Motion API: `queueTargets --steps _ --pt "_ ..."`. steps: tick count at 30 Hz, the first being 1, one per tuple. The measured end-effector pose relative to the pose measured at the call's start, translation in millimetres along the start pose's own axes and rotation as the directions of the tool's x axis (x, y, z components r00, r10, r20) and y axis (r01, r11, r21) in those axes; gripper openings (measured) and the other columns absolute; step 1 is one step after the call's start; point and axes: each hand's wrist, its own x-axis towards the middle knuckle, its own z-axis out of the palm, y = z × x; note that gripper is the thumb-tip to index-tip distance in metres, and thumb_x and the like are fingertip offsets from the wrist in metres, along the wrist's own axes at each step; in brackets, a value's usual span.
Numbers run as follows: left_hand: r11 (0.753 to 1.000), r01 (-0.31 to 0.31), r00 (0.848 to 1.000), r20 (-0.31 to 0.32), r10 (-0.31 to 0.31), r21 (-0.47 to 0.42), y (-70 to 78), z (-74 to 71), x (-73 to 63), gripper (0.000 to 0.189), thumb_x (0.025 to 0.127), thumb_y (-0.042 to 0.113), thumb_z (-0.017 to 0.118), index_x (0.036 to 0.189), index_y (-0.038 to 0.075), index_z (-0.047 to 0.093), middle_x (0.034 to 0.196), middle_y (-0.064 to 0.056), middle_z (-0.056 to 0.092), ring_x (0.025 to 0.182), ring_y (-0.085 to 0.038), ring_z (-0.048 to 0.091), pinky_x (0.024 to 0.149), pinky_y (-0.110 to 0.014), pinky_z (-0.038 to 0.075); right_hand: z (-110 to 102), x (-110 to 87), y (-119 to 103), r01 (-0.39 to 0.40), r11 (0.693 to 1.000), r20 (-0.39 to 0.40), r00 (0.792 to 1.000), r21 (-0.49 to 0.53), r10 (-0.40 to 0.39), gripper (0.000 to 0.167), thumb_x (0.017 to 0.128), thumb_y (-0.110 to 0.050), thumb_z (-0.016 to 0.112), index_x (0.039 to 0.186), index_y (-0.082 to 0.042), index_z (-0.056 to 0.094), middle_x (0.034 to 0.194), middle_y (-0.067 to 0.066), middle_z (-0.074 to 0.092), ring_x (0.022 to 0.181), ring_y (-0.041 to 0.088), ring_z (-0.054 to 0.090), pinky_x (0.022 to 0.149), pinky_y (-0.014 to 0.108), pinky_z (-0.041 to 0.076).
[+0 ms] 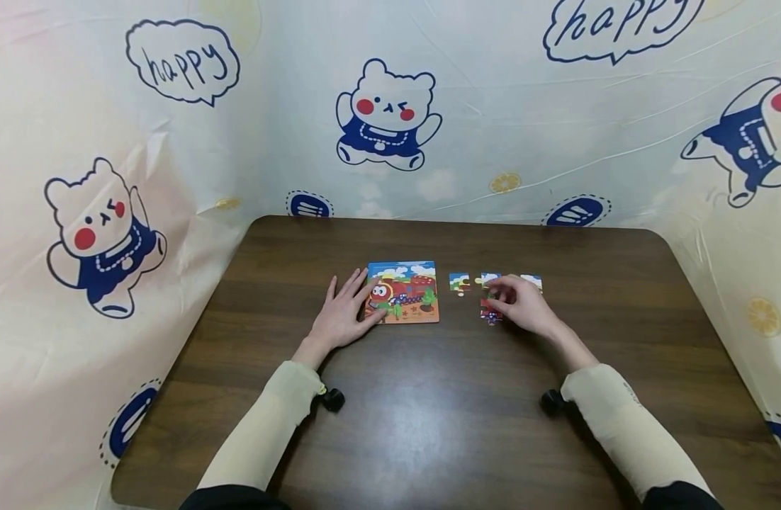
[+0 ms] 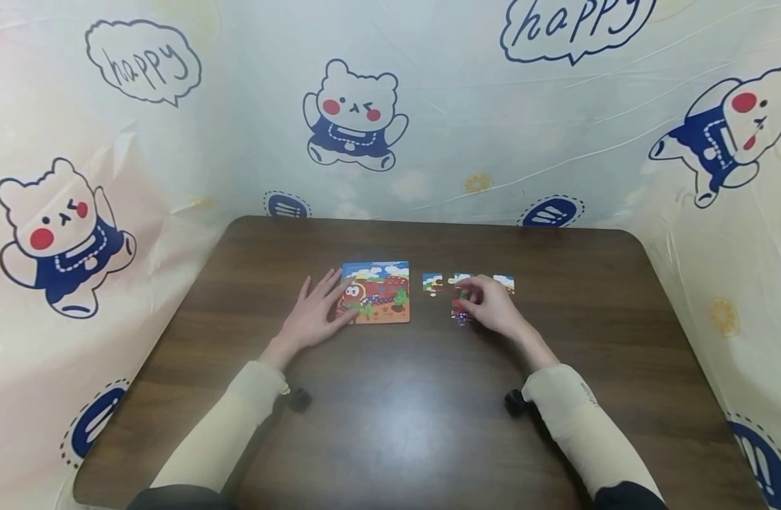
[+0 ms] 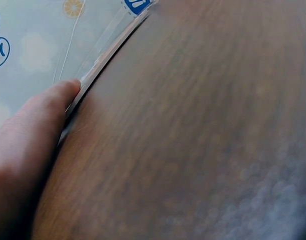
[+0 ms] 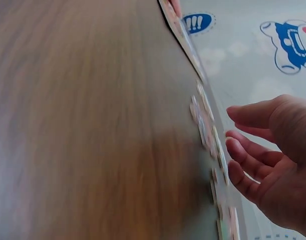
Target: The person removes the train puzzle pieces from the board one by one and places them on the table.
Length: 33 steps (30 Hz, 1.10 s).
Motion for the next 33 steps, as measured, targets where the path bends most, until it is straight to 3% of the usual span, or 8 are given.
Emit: queueTargets --steps 6,11,17,23,28,33 --pt "1.0 0.006 0.999 0.048 -0.005 -0.011 -8.5 -1.2 1.1 0.099 0.104 0.079 0.047 0.179 0.021 0.017 0.188 -0.004 0.012 0.176 -0.025 0.01 0.141 -0.064 0.0 14.6 14.5 -16.0 0.031 0.999 0.029 0.999 0.027 -0.032 0.034 0.1 -0.002 0.077 0.132 0.007 0.072 0.111 0.022 0.075 0.09 0.022 0.065 0.073 0.022 0.051" --pt "0.999 0.026 0.995 0.096 -0.024 -0.025 -12.4 -10.4 -0.6 0.106 0.1 0.084 0.049 0.179 0.022 0.014 0.188 -0.006 0.011 0.176 -0.027 0.009 0.141 -0.063 0.006 27.9 27.4 -30.0 0.034 0.998 0.069 0.997 0.05 -0.038 0.036 0.101 -0.003 0.076 0.136 0.006 0.071 0.111 0.02 0.075 0.093 0.023 0.066 0.077 0.024 0.053" --pt "0.998 0.055 0.995 0.084 -0.054 -0.01 -11.5 -14.1 -8.8 0.101 0.101 0.079 0.054 0.178 0.023 0.021 0.188 -0.008 0.013 0.176 -0.029 0.01 0.142 -0.061 0.005 55.9 42.3 -53.2 0.061 0.996 0.086 0.994 0.066 -0.067 0.043 0.104 -0.008 0.075 0.145 0.004 0.067 0.126 0.021 0.077 0.112 0.034 0.074 0.097 0.047 0.063" --pt "0.996 0.071 0.996 0.042 -0.073 0.046 -9.2 -6.8 -15.0 0.095 0.103 0.076 0.052 0.178 0.026 0.023 0.187 -0.008 0.014 0.175 -0.028 0.011 0.142 -0.06 0.005 95.4 54.5 -79.3 0.11 0.994 0.097 0.989 0.005 -0.11 0.054 0.105 -0.017 0.075 0.153 0.002 0.061 0.146 0.023 0.07 0.137 0.041 0.066 0.118 0.059 0.052" --pt "0.995 0.08 0.996 0.02 -0.081 0.06 -7.2 -5.1 -15.1 0.093 0.102 0.076 0.052 0.177 0.025 0.027 0.187 -0.007 0.016 0.175 -0.028 0.013 0.141 -0.061 0.007 125.7 69.4 -87.8 0.179 0.977 0.034 0.984 -0.112 -0.176 0.047 0.104 -0.022 0.076 0.145 0.001 0.069 0.139 0.021 0.075 0.131 0.038 0.068 0.118 0.059 0.05" --pt "0.994 0.078 0.997 0.02 -0.08 0.074 -7.9 -3.8 -13.5 0.093 0.103 0.078 0.049 0.177 0.026 0.026 0.187 -0.006 0.015 0.175 -0.027 0.012 0.141 -0.061 0.007 135.6 70.5 -107.0 0.122 0.99 0.039 0.992 -0.069 -0.12 0.042 0.103 -0.015 0.077 0.142 -0.001 0.072 0.136 0.02 0.077 0.13 0.041 0.066 0.118 0.067 0.039"
